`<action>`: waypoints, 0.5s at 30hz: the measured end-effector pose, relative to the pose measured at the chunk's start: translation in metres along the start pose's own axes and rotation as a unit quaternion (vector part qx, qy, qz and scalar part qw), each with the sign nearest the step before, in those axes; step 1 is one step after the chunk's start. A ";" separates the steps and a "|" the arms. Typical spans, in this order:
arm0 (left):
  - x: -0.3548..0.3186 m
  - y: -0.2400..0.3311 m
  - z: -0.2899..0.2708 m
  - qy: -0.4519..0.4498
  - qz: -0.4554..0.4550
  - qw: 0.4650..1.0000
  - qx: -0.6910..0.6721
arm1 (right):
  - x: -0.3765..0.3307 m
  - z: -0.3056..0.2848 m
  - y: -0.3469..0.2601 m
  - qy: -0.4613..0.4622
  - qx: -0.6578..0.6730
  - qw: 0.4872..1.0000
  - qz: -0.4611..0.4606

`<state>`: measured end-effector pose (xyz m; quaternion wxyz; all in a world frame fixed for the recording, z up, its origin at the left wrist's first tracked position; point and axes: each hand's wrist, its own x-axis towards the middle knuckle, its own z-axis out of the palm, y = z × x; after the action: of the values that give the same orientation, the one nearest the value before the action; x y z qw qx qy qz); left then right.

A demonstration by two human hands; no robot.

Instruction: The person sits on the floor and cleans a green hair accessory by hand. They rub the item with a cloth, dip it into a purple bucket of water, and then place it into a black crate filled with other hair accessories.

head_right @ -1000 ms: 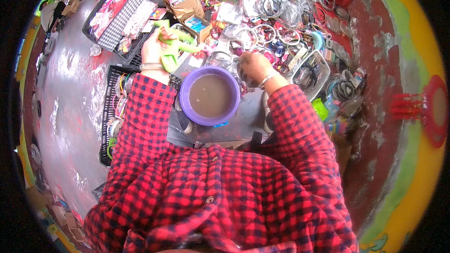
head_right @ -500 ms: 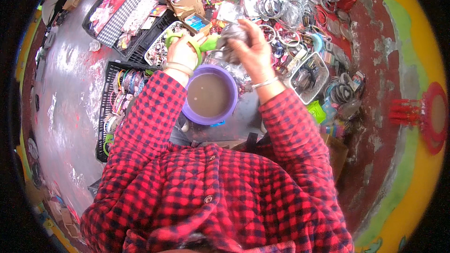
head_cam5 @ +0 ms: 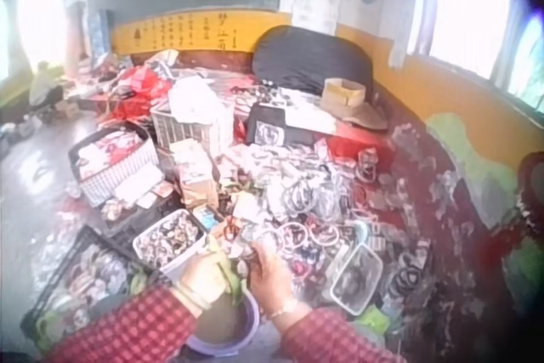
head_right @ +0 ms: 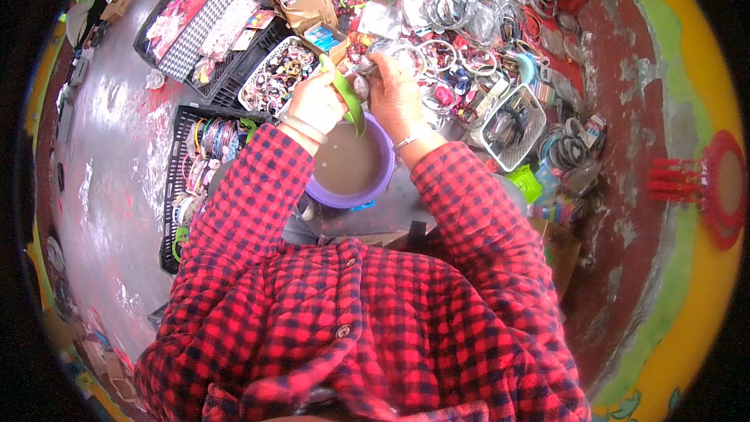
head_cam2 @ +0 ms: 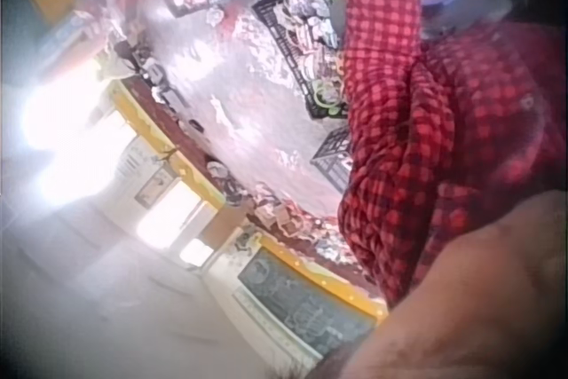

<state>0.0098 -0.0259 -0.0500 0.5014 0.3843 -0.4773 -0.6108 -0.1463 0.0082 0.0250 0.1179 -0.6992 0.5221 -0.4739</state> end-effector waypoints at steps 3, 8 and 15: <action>-0.013 0.053 0.025 -0.007 -0.076 0.958 -0.277 | 0.006 -0.008 0.022 -0.012 -0.019 0.996 0.082; -0.011 0.071 0.024 0.036 -0.127 0.901 -0.413 | 0.019 -0.020 0.070 0.078 0.265 0.937 0.214; -0.017 0.083 0.030 0.142 -0.128 0.976 -0.100 | 0.015 -0.043 -0.028 0.014 0.131 0.991 -0.025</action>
<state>0.0056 -0.0065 0.0381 0.5176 0.4730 -0.2846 -0.6538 -0.1625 0.0215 0.0743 0.1893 -0.6837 0.4397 -0.5508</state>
